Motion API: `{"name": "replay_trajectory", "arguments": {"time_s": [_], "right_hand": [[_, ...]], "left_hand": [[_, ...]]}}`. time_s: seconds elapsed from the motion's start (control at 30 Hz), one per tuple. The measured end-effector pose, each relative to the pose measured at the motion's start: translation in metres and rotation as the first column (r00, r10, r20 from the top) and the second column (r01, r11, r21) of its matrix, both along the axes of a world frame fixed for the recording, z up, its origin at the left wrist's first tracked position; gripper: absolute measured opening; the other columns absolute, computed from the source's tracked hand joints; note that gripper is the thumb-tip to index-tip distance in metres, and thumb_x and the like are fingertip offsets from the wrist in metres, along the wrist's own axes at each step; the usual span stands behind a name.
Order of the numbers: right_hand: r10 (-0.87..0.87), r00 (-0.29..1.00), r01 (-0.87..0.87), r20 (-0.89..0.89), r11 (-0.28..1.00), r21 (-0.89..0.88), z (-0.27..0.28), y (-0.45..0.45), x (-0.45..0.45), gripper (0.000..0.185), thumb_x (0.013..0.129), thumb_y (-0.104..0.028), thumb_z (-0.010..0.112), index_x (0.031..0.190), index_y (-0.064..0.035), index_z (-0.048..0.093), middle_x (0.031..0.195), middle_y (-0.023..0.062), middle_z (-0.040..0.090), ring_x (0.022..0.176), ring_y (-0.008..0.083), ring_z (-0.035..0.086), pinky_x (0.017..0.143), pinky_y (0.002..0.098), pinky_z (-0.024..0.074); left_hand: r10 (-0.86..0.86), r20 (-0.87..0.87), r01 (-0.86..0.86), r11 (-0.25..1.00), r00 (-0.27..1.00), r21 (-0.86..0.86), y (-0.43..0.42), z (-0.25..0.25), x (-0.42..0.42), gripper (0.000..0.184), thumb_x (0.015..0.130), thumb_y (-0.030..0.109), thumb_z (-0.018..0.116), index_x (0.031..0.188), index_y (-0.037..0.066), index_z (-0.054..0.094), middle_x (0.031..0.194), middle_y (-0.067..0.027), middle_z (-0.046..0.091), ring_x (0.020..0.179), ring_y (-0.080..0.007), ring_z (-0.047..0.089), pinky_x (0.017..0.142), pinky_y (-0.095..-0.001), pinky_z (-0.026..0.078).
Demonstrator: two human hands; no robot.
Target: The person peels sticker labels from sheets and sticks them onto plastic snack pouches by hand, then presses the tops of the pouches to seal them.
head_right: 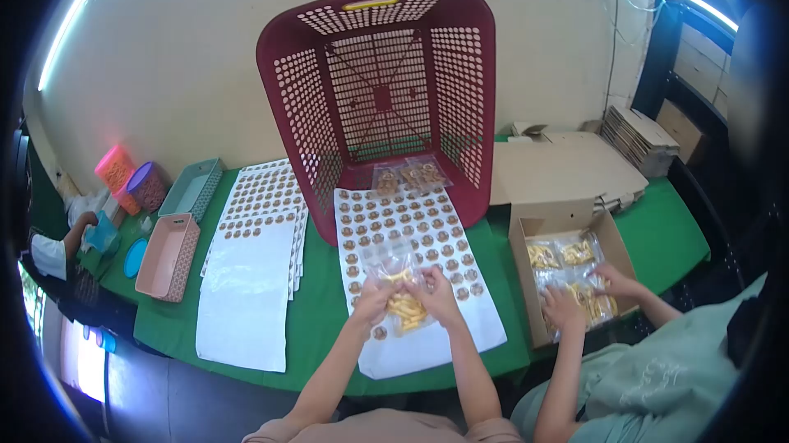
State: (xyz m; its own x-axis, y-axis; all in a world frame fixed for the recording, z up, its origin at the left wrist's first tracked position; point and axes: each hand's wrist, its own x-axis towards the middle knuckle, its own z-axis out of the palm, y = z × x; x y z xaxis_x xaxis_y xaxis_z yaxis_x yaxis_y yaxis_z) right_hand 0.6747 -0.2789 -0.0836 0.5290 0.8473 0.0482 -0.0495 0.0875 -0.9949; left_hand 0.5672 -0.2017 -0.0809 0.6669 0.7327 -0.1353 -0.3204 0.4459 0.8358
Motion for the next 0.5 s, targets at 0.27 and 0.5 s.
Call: {"name": "replay_trajectory", "arguments": {"time_s": [0.27,0.5], "right_hand": [[-0.194,0.974,0.203,0.114,0.977,-0.065,-0.051,0.026,0.046,0.013,0.076,-0.012,0.058,0.081,-0.001,0.055,0.07,0.0011,0.056,0.064,0.0047,0.05,0.057,0.0178,0.0397],[-0.413,0.836,0.418,0.362,0.906,0.068,-0.082,0.092,0.147,0.015,0.076,-0.011,0.053,0.079,0.003,0.054,0.066,0.0107,0.057,0.064,0.0141,0.054,0.059,0.0275,0.043]], "left_hand": [[0.064,-0.025,-0.066,0.996,0.998,-0.054,0.009,-0.037,-0.004,0.067,0.076,0.001,0.055,0.124,0.011,0.01,0.122,-0.0153,0.03,0.102,-0.022,0.044,0.079,-0.0318,0.044],[0.358,-0.196,-0.325,0.928,0.913,0.182,-0.004,-0.044,-0.128,0.059,0.077,0.002,0.051,0.121,0.007,0.012,0.118,-0.0167,0.033,0.099,-0.0233,0.048,0.081,-0.0324,0.041]]}}
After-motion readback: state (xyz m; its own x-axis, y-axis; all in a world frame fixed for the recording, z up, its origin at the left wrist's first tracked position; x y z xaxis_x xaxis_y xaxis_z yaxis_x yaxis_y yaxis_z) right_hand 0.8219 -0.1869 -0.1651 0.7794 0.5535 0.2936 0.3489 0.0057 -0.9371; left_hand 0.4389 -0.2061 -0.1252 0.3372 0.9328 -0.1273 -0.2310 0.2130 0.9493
